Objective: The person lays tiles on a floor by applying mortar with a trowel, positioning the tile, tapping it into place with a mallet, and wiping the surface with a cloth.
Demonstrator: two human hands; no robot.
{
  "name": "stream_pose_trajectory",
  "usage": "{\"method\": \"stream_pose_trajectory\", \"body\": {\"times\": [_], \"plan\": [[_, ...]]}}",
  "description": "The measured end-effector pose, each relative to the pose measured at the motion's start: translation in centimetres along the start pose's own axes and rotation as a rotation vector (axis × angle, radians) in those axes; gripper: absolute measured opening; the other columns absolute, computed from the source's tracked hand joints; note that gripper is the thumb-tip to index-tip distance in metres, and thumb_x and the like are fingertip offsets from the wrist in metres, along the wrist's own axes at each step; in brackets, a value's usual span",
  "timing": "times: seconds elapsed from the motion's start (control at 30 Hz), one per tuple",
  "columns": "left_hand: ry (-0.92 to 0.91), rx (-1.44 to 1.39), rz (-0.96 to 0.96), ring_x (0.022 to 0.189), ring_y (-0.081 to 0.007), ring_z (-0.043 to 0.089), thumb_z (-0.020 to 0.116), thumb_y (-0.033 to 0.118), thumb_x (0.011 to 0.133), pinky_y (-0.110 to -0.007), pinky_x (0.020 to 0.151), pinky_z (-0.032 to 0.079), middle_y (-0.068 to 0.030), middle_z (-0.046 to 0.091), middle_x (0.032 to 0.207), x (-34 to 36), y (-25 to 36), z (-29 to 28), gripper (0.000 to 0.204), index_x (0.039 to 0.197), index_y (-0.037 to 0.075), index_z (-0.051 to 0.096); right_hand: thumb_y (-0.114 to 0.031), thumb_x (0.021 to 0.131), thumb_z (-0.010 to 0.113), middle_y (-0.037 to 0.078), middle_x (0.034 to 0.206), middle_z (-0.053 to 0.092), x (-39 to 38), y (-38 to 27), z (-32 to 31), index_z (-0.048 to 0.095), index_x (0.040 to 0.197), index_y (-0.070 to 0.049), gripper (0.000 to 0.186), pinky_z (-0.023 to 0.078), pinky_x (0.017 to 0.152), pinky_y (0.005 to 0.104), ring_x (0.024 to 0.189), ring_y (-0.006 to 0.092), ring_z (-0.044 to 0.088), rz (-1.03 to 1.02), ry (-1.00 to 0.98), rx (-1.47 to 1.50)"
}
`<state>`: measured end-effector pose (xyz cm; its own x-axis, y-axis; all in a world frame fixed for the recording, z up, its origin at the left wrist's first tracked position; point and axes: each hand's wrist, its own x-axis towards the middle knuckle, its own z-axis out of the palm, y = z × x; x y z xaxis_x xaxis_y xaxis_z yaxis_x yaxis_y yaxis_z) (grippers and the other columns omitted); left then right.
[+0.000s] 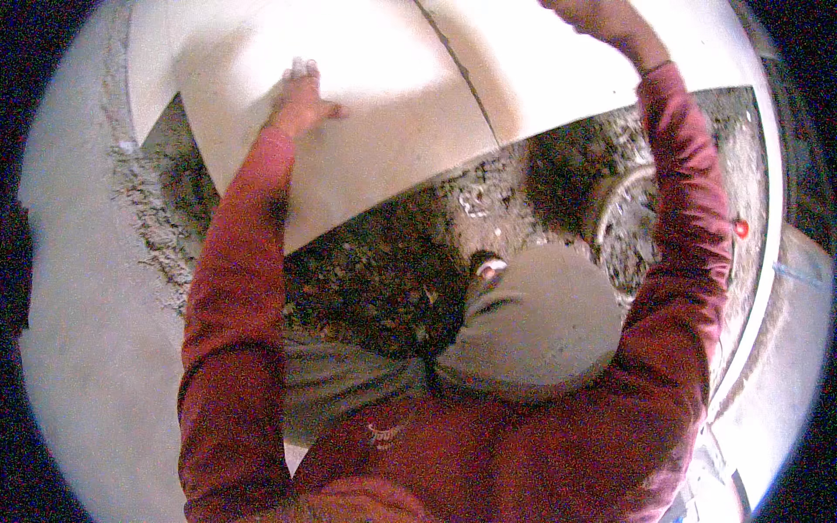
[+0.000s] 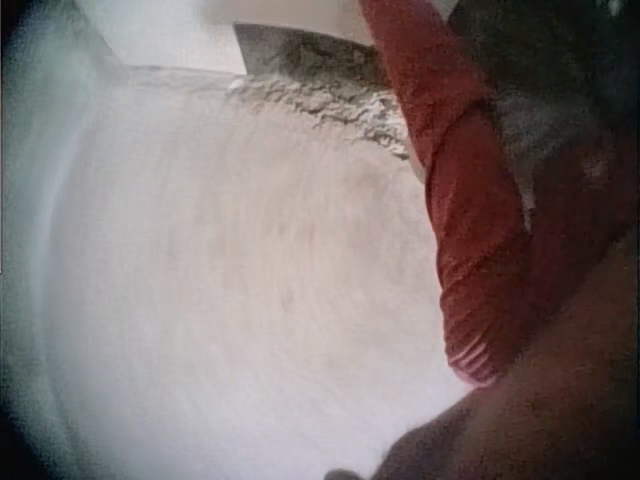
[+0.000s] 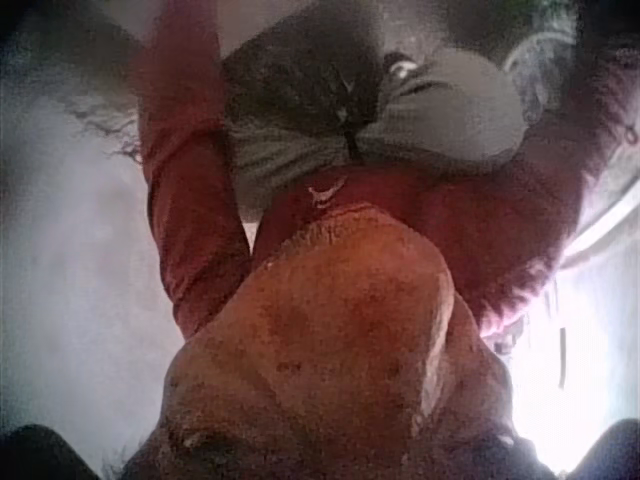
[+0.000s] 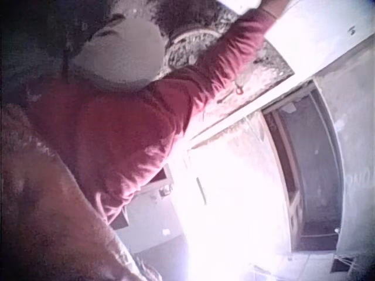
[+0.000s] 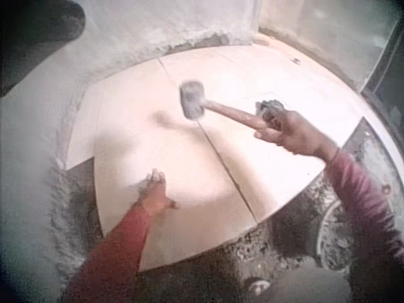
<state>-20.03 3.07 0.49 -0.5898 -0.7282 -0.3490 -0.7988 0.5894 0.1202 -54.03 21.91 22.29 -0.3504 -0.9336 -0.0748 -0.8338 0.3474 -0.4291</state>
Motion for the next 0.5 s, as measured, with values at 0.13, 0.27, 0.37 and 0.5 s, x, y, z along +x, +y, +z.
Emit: {"method": "stream_pose_trajectory", "body": {"times": [0.13, 0.27, 0.37, 0.5], "plan": [[-0.047, -0.026, -0.03, 0.154, -0.0418, 0.015, 0.089, 0.053, 0.067, -0.066, 0.117, 0.027, -0.0214, 0.009, 0.168, -1.0, 0.9, -1.7, 0.128, 0.16, 0.003, 0.018, -0.04, 0.103, 0.055, 0.023, 0.081, 0.067, 5.6, -3.1, 11.6, 0.052, 0.111, -0.004, 0.037, 0.053, 0.062, 0.046, 0.063, 0.0387, 0.064, -0.629, 0.526, 0.152], [-0.091, -0.028, -0.049, 0.154, -0.0442, 0.014, 0.091, 0.053, 0.063, -0.062, 0.119, 0.026, -0.0248, 0.008, 0.167, -1.5, 1.3, -2.8, 0.133, 0.159, -0.001, 0.016, -0.039, 0.102, 0.054, 0.034, 0.083, 0.065, 6.8, -3.4, 17.2, 0.044, 0.114, -0.001, 0.04, 0.051, 0.072, 0.0566, 0.084, 0.0524, 0.066, -0.204, 0.114, 0.099], [-0.005, -0.065, -0.017, 0.153, -0.044, 0.015, 0.091, 0.053, 0.064, -0.067, 0.116, 0.029, -0.0242, 0.008, 0.167, -1.7, 1.1, -2.9, 0.131, 0.159, 0.001, 0.018, -0.042, 0.102, 0.055, 0.032, 0.083, 0.066, 6.3, -3.4, 17.5, 0.052, 0.107, 0.001, 0.044, 0.051, 0.074, 0.053, 0.083, 0.0496, 0.067, -0.126, 0.2, 0.301], [-0.02, -0.026, -0.026, 0.154, -0.0428, 0.016, 0.088, 0.054, 0.068, -0.069, 0.114, 0.03, -0.0225, 0.009, 0.168, -1.8, 1.0, -2.7, 0.126, 0.159, 0.001, 0.019, -0.047, 0.103, 0.054, 0.029, 0.083, 0.068, 6.6, -4.7, 17.2, 0.053, 0.109, 0.001, 0.048, 0.053, 0.072, 0.0501, 0.079, 0.0452, 0.069, -0.139, 0.327, 0.416]]}}
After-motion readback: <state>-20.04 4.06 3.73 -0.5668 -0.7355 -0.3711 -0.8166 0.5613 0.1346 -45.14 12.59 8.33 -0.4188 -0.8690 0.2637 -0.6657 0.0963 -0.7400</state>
